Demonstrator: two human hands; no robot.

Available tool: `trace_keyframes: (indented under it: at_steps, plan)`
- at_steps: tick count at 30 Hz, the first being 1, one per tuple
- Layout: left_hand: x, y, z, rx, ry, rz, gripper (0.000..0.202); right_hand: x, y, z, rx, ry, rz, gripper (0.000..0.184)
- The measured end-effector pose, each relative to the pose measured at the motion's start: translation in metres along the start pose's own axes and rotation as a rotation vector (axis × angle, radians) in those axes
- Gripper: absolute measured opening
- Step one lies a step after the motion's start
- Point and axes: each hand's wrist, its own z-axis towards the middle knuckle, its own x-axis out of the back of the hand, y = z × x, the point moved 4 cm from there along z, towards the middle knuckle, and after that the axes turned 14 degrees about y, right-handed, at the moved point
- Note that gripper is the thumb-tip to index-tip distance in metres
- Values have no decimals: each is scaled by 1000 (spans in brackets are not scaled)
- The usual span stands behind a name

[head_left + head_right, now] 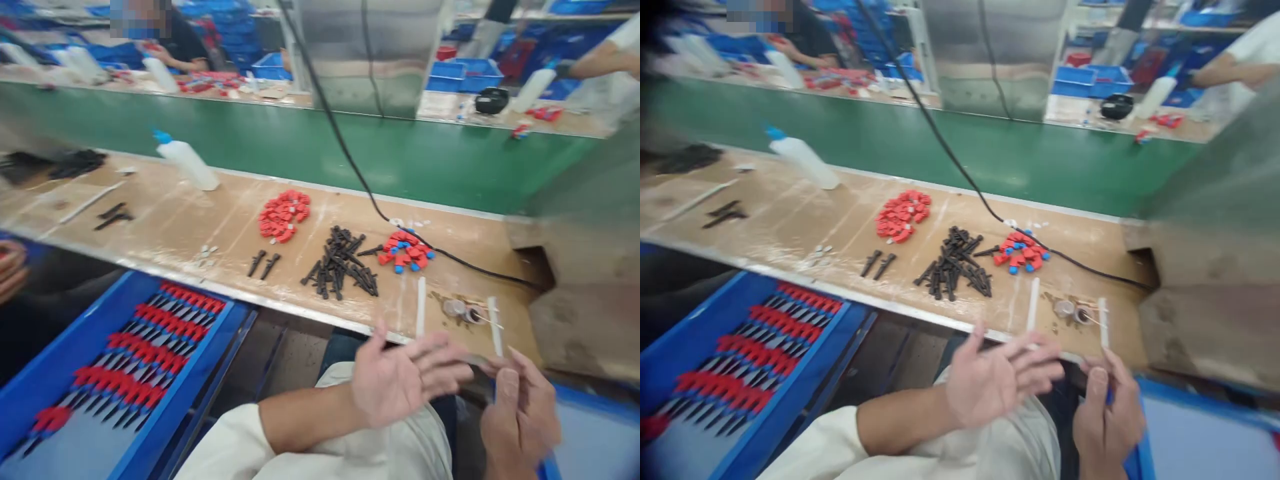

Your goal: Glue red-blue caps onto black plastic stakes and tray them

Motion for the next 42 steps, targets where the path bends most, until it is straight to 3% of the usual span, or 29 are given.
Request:
trace_keyframes:
  at_steps: [4, 8, 12, 17, 21, 27, 32, 42]
  plan:
    - [4, 16, 6, 4, 50, -137, 85, -5, -19, -5, -253, 67, 291, 42]
    - [18, 0, 11, 47, 74, -79, 70, 0, -15, -6, -292, 23, 193, 43]
    - [26, -12, 12, 48, 37, 198, 65, 3, 3, 2, -365, 81, 121, 50]
    - [20, -2, 6, -8, -20, 623, 60, -15, 30, 21, -434, 87, 72, 60]
    - [24, -1, 13, 29, 9, 736, 65, -33, 47, 35, -407, -4, 78, 64]
    - [34, -23, 29, 89, 65, 710, 66, -40, 50, 44, -234, -61, 33, 48]
    - [39, -35, 34, 151, 66, 703, 65, -37, 46, 49, -176, -13, 20, 42]
    - [49, -29, 35, 141, 54, 827, 69, -31, 37, 48, -7, 59, -19, 36]
